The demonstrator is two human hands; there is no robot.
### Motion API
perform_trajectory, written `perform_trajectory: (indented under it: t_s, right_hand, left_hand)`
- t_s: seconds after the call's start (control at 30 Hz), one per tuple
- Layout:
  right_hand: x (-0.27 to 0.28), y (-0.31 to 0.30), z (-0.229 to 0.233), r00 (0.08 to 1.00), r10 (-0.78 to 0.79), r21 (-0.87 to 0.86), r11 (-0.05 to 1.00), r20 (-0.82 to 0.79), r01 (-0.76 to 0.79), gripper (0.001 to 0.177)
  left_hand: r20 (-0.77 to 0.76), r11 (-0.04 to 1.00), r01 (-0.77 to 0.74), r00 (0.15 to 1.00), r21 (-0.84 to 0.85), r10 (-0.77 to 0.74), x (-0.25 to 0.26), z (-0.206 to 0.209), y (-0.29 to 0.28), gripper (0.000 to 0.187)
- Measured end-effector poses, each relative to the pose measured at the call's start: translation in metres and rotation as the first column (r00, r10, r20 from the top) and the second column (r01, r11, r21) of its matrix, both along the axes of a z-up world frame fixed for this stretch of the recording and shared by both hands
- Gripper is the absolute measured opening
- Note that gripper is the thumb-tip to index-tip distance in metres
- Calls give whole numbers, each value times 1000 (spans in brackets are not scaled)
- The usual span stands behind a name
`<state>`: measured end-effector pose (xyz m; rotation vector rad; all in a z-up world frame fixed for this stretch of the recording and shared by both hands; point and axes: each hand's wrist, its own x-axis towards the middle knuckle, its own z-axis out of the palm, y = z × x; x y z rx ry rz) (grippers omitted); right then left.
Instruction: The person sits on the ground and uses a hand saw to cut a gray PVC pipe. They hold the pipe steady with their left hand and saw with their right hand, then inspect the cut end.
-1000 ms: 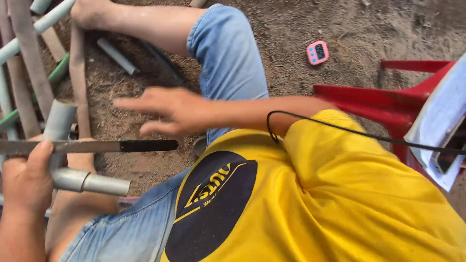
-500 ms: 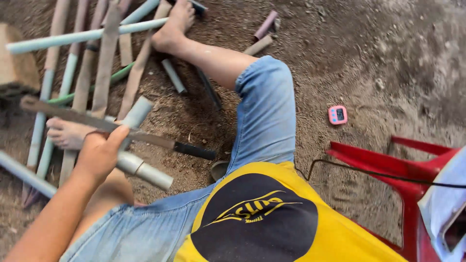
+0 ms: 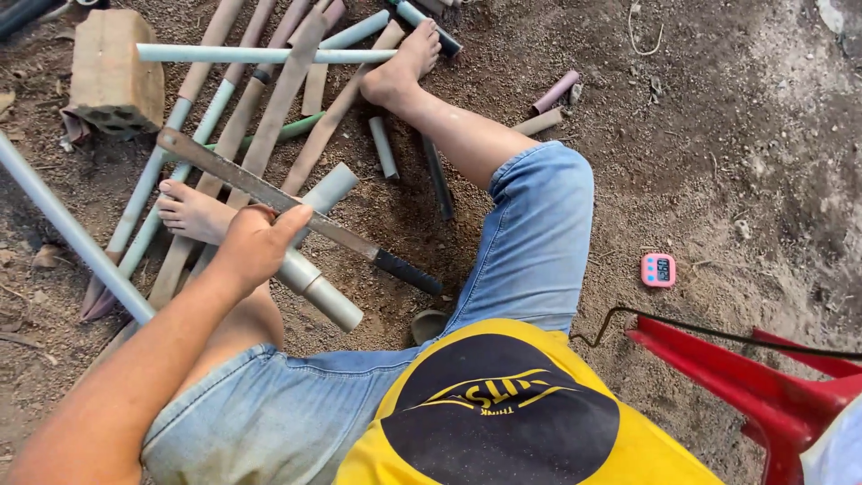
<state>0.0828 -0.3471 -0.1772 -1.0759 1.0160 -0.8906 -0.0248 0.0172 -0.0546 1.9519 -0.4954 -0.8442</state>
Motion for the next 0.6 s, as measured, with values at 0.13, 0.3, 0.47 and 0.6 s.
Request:
perform_trajectory:
  t_s: [0.13,0.3,0.47,0.6]
  right_hand:
    - [-5,5,13,999,-5,95,996,47,1,78]
    - [-17,25,54,986,-83,236,971,142,48,74]
    - [-15,19,44,995,-40,202,979,94,20,77]
    - [-12,17,36,994,-69,174,983,89,53,73]
  left_hand:
    - [-8,998,3,1000,-70,-3,0,-3,0,34]
    - [23,999,-2,1000,-54,3,1,-5,4,40]
    - [-7,996,-37,999,-76,37,4,-10,4,40]
    - [32,994,-20,999,-110,23,7,-17,6,44]
